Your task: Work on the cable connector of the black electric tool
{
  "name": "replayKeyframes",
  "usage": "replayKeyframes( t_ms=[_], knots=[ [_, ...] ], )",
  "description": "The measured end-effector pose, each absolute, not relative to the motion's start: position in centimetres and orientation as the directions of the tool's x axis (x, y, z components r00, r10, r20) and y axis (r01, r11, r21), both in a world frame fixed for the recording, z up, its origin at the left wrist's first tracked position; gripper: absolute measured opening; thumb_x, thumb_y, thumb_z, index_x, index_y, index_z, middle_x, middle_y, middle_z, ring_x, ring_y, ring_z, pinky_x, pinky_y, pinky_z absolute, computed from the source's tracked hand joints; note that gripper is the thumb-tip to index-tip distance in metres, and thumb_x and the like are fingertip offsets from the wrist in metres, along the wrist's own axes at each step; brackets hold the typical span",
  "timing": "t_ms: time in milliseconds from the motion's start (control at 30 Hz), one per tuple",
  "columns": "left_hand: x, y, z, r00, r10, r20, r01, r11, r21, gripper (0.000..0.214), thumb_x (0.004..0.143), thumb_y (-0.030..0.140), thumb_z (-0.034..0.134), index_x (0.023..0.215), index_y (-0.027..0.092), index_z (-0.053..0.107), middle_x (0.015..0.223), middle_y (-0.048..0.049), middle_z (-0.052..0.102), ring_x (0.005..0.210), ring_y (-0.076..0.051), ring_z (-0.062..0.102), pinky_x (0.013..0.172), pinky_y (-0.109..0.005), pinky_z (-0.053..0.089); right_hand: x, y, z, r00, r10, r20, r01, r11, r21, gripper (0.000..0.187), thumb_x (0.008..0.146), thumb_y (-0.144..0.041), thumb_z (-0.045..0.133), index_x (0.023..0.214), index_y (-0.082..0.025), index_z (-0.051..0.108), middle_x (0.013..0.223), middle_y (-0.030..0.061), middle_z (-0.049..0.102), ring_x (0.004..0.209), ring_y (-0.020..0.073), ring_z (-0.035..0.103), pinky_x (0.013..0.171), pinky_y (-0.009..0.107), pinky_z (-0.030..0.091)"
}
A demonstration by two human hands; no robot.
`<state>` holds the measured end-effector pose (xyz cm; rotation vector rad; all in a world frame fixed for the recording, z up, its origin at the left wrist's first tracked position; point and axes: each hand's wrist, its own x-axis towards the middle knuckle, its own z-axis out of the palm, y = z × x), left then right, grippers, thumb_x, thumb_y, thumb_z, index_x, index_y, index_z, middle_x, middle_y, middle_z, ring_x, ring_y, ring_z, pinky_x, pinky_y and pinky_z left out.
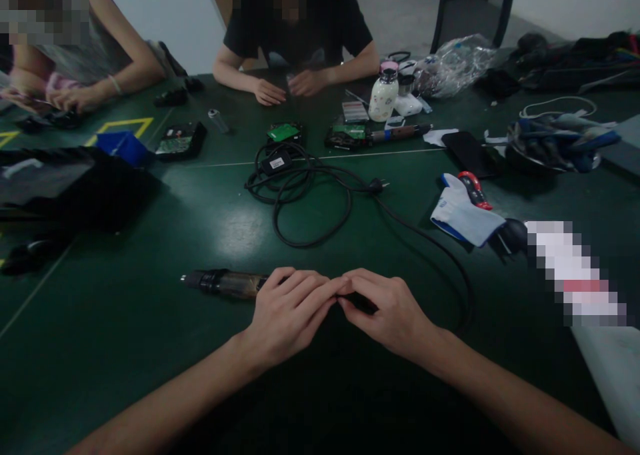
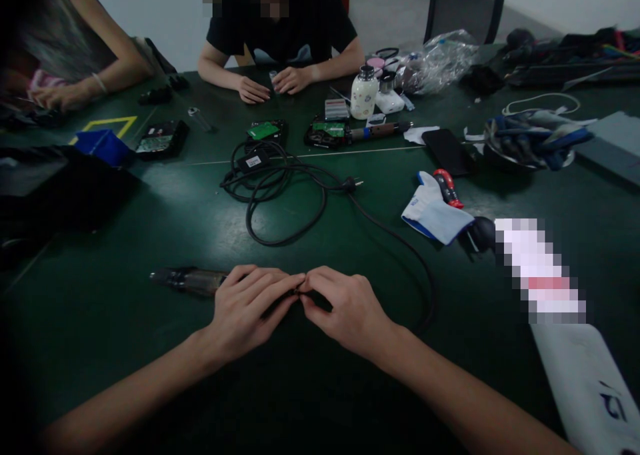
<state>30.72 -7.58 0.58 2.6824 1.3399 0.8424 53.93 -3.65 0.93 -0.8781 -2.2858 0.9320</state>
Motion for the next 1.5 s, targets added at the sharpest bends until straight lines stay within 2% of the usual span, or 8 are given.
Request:
replayKeyframes(
  t_ms=[200, 367, 533, 700, 867, 1033, 1200, 1500],
  knots=[
    [30.84, -7.61, 0.74, 0.47, 0.762, 0.444, 0.732, -0.618, 0.286, 0.046, 0.102, 0.021, 0.063, 0.147, 0.028, 0.055, 0.118, 0.0003, 0.078, 0.106, -0.016, 0.072, 0.094, -0.038, 0.043, 53.95, -3.65, 0.95, -0.658, 0.725, 0.203, 0.366, 0.543, -0.756, 0.013, 0.097, -0.014, 0.064, 0.108, -0.021, 0.067, 0.112, 0.0052, 0.073, 0.102, 0.0204, 0.071, 0.086, 0.032, 0.059],
    [30.72, -7.71, 1.09, 0.5, 0.76, 0.415, 0.708, -0.635, 0.311, 0.054, 0.099, 0.02, 0.064, 0.151, 0.026, 0.052, 0.124, -0.0011, 0.076, 0.112, -0.018, 0.07, 0.096, -0.04, 0.042, 53.95, -3.74, 0.96, -0.652, 0.734, 0.189, 0.367, 0.524, -0.768, 0.013, 0.098, -0.013, 0.064, 0.108, -0.021, 0.067, 0.111, 0.0047, 0.073, 0.1, 0.0198, 0.071, 0.084, 0.031, 0.058],
    [30.75, -7.73, 0.76, 0.471, 0.762, 0.445, 0.728, -0.62, 0.292, 0.047, 0.101, 0.02, 0.063, 0.147, 0.028, 0.055, 0.12, 0.0004, 0.077, 0.108, -0.016, 0.071, 0.096, -0.039, 0.042, 53.89, -3.74, 0.84, -0.651, 0.732, 0.202, 0.358, 0.53, -0.769, 0.01, 0.097, -0.013, 0.065, 0.104, -0.02, 0.066, 0.111, 0.0046, 0.073, 0.099, 0.0195, 0.071, 0.082, 0.03, 0.057],
    [30.83, -7.78, 1.0, 0.493, 0.755, 0.432, 0.718, -0.634, 0.289, 0.053, 0.099, 0.02, 0.065, 0.15, 0.026, 0.052, 0.124, -0.0003, 0.076, 0.112, -0.018, 0.071, 0.096, -0.04, 0.042, 53.92, -3.71, 0.81, -0.651, 0.732, 0.202, 0.365, 0.535, -0.762, 0.012, 0.098, -0.013, 0.064, 0.108, -0.02, 0.066, 0.11, 0.0046, 0.072, 0.099, 0.0189, 0.071, 0.081, 0.029, 0.057],
    [30.77, -7.67, 0.95, 0.489, 0.75, 0.446, 0.728, -0.632, 0.265, 0.045, 0.101, 0.02, 0.064, 0.144, 0.027, 0.057, 0.119, 0.0012, 0.077, 0.108, -0.017, 0.071, 0.095, -0.039, 0.042, 53.91, -3.74, 0.99, -0.657, 0.726, 0.203, 0.368, 0.544, -0.754, 0.01, 0.098, -0.013, 0.063, 0.105, -0.021, 0.064, 0.111, 0.0048, 0.072, 0.098, 0.0187, 0.07, 0.08, 0.028, 0.056],
    [30.73, -7.71, 1.04, 0.505, 0.747, 0.433, 0.713, -0.643, 0.279, 0.052, 0.099, 0.02, 0.064, 0.15, 0.026, 0.053, 0.124, -0.0007, 0.076, 0.111, -0.018, 0.071, 0.095, -0.04, 0.042, 53.93, -3.77, 0.98, -0.652, 0.733, 0.196, 0.374, 0.535, -0.757, 0.009, 0.098, -0.013, 0.063, 0.104, -0.02, 0.064, 0.11, 0.0045, 0.072, 0.096, 0.0186, 0.069, 0.079, 0.029, 0.055],
    [30.76, -7.75, 0.96, 0.496, 0.75, 0.439, 0.732, -0.632, 0.254, 0.045, 0.101, 0.02, 0.063, 0.145, 0.027, 0.057, 0.121, -0.0004, 0.076, 0.108, -0.018, 0.071, 0.095, -0.04, 0.042, 53.96, -3.77, 1.17, -0.654, 0.731, 0.193, 0.376, 0.536, -0.755, 0.009, 0.099, -0.014, 0.063, 0.106, -0.02, 0.064, 0.112, 0.0051, 0.072, 0.099, 0.0194, 0.069, 0.081, 0.03, 0.055],
    [30.75, -7.77, 1.06, 0.504, 0.748, 0.433, 0.724, -0.639, 0.26, 0.046, 0.101, 0.02, 0.062, 0.146, 0.028, 0.057, 0.122, -0.0001, 0.077, 0.11, -0.018, 0.071, 0.096, -0.041, 0.042, 53.9, -3.73, 0.86, -0.653, 0.728, 0.21, 0.376, 0.552, -0.744, 0.011, 0.098, -0.013, 0.064, 0.107, -0.02, 0.064, 0.111, 0.0047, 0.072, 0.099, 0.0188, 0.07, 0.082, 0.029, 0.055]
  ],
)
